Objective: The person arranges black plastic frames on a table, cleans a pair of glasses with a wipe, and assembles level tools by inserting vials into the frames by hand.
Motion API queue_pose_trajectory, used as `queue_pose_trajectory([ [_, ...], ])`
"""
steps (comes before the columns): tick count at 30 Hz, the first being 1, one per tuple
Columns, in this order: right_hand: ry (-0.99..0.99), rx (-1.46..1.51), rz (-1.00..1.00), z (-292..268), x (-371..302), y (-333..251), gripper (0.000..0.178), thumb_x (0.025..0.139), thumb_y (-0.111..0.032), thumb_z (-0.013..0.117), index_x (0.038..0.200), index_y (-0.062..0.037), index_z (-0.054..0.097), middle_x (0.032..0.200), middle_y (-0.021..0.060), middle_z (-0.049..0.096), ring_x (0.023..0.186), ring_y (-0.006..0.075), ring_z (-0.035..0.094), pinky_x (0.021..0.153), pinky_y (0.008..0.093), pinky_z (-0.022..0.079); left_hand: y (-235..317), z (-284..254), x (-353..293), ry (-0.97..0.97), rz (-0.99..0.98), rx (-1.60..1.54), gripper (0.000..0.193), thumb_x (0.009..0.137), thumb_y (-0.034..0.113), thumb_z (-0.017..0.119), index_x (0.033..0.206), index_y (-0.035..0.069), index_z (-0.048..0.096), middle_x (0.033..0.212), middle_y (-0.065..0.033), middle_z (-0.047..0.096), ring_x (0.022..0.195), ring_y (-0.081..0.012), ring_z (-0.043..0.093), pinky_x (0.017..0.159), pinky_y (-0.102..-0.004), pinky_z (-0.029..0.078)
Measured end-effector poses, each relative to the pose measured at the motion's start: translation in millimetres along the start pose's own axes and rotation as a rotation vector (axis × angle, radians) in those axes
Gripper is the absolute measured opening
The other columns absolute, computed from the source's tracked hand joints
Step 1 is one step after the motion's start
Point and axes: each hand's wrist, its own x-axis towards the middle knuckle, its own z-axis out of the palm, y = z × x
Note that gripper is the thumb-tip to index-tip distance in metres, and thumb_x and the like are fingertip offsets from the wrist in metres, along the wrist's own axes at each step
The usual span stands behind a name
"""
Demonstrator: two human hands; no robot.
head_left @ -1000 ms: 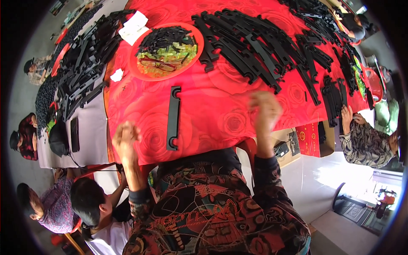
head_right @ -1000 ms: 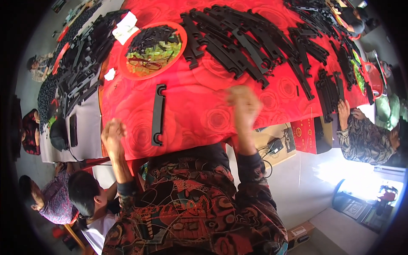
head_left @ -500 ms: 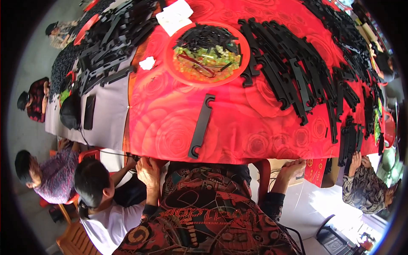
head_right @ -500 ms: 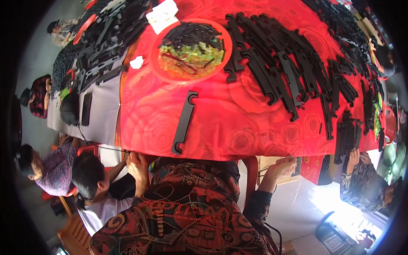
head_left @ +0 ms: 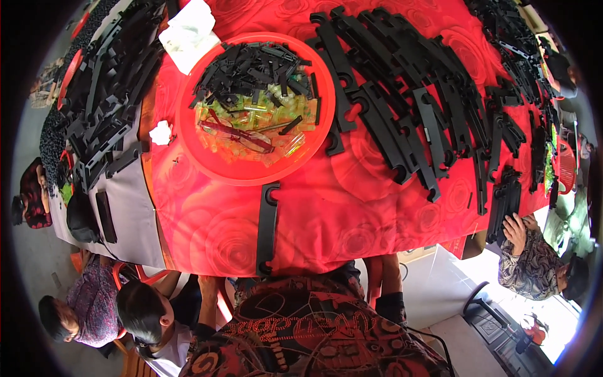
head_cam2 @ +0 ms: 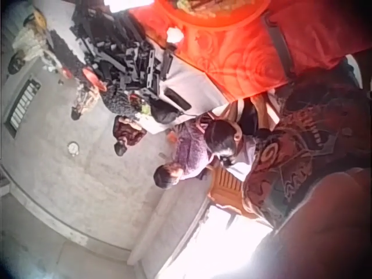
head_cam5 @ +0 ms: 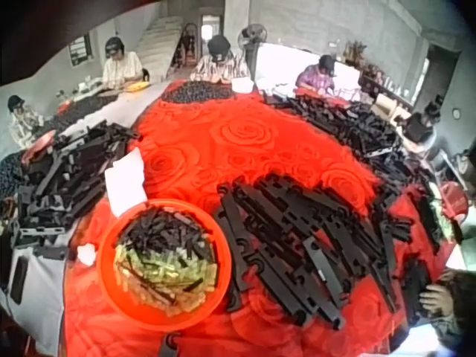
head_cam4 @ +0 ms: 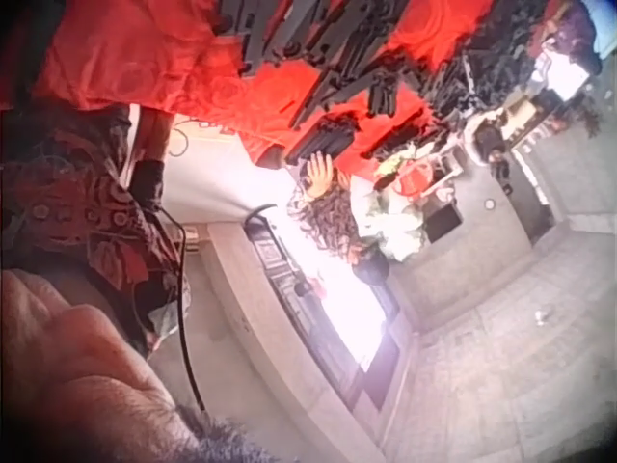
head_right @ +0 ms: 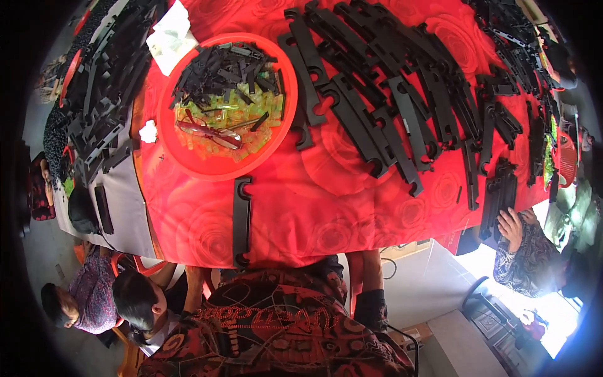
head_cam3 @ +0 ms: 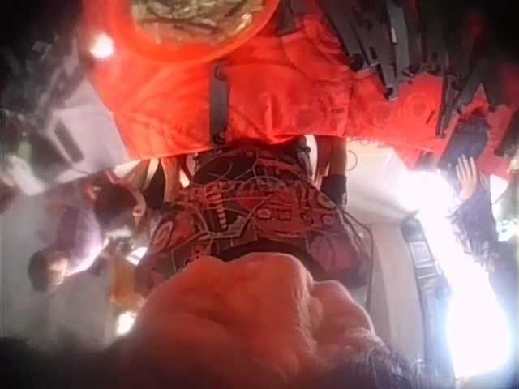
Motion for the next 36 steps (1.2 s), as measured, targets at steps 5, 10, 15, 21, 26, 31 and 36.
queue_pose_trajectory([
  [5,-0.005,-0.159,-0.315,61.2,56.4,-57.2,0.016,0.082,-0.018,0.049,0.077,-0.0057,0.059,0.062,0.0094,0.059,0.051,0.0224,0.056,0.044,0.0361,0.042,-13.3,19.4,9.0,-0.059,0.283,0.331,0.033,0.089,0.024,0.046,0.112,0.004,0.057,0.108,-0.0127,0.062,0.099,-0.0324,0.058,0.078,-0.0399,0.047],
  [10,-0.059,-0.319,-0.642,76.0,99.5,-71.7,0.016,0.081,-0.018,0.050,0.077,-0.0047,0.059,0.062,0.0102,0.059,0.052,0.0239,0.057,0.045,0.0382,0.043,-16.2,31.2,25.8,-0.051,0.533,0.671,0.032,0.088,0.025,0.047,0.111,0.004,0.058,0.105,-0.0128,0.063,0.097,-0.0329,0.059,0.077,-0.0406,0.047],
  [15,-0.091,-0.421,-0.982,22.7,73.3,-31.3,0.016,0.081,-0.017,0.051,0.077,-0.0038,0.059,0.061,0.0110,0.060,0.053,0.0254,0.058,0.046,0.0403,0.045,-21.6,35.2,33.4,0.010,0.789,1.048,0.031,0.088,0.025,0.048,0.110,0.005,0.058,0.103,-0.0130,0.064,0.094,-0.0334,0.059,0.076,-0.0414,0.048],
  [21,-0.051,-0.512,-1.336,8.4,45.2,-27.1,0.016,0.080,-0.016,0.052,0.077,-0.0028,0.060,0.061,0.0119,0.060,0.054,0.0269,0.060,0.047,0.0424,0.046,74.6,31.0,3.6,-0.064,0.470,0.647,0.034,0.083,0.037,0.054,0.092,0.007,0.065,0.079,-0.0204,0.063,0.071,-0.0358,0.063,0.062,-0.0450,0.050],
  [26,-0.410,-1.092,-0.608,-16.9,-2.4,-81.4,0.021,0.081,-0.012,0.046,0.082,0.0039,0.060,0.071,0.0242,0.061,0.073,0.0360,0.063,0.069,0.0460,0.049,123.4,-6.5,-35.0,-0.157,0.542,1.081,0.038,0.081,0.041,0.056,0.081,0.003,0.064,0.067,-0.0173,0.062,0.068,-0.0328,0.063,0.063,-0.0440,0.050],
  [31,-0.463,-0.662,-0.864,-15.2,-78.0,-169.8,0.015,0.083,-0.012,0.053,0.086,0.0008,0.060,0.066,0.0188,0.060,0.061,0.0315,0.062,0.056,0.0398,0.048,192.9,-24.0,-40.8,-0.210,0.739,0.648,0.033,0.083,0.035,0.057,0.080,0.003,0.061,0.066,-0.0151,0.060,0.064,-0.0341,0.061,0.057,-0.0427,0.047],
  [36,-0.782,0.147,-0.788,100.3,-106.4,-251.0,0.019,0.091,-0.017,0.051,0.095,0.0002,0.058,0.068,0.0070,0.061,0.049,0.0125,0.058,0.044,0.0212,0.045,212.3,18.8,-25.5,0.175,0.885,0.329,0.041,0.079,0.041,0.060,0.092,0.002,0.056,0.072,-0.0152,0.059,0.060,-0.0333,0.059,0.053,-0.0414,0.047],
])
